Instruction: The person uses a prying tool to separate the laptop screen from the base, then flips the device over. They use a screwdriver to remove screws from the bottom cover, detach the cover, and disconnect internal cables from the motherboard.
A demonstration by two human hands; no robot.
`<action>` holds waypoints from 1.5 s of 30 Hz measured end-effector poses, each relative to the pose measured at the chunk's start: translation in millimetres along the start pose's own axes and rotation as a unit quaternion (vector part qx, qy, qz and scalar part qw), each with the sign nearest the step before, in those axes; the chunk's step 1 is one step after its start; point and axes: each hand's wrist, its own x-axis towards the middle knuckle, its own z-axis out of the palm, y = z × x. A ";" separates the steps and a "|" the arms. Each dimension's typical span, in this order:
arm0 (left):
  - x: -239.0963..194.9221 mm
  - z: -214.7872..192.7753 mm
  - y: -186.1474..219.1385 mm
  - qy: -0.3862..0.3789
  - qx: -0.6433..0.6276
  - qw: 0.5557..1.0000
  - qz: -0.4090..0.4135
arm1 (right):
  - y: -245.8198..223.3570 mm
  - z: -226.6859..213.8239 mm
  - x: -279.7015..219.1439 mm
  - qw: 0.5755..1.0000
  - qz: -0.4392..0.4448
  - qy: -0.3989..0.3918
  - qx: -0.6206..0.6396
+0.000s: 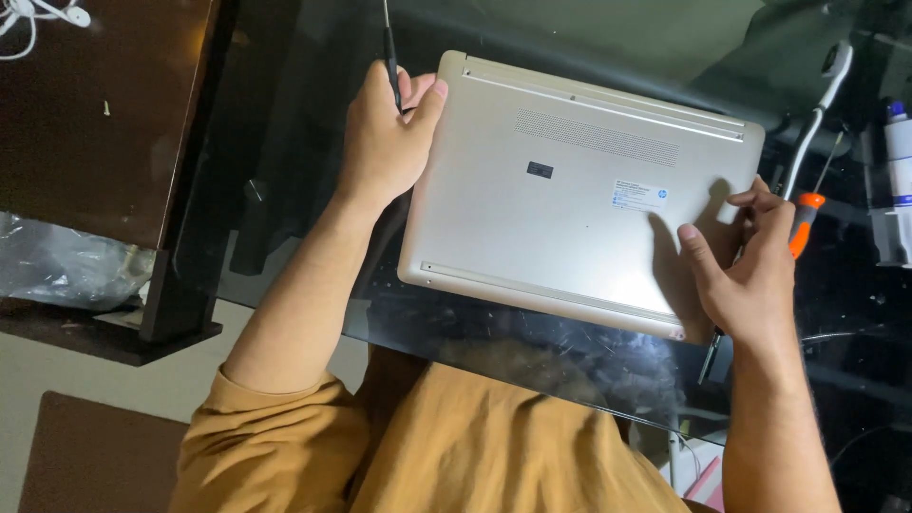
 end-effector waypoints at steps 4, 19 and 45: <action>-9.3 -8.7 18.6 -0.028 0.072 0.997 0.006 | -10.3 -6.7 -13.9 0.988 0.035 -0.040 0.147; -36.9 -10.8 33.4 -0.064 0.247 0.966 0.041 | 16.7 -19.1 -44.2 0.902 0.146 -0.002 0.405; -133.3 46.6 63.6 -0.186 0.262 0.895 0.310 | 19.2 -44.6 -9.0 0.846 0.337 -0.009 0.413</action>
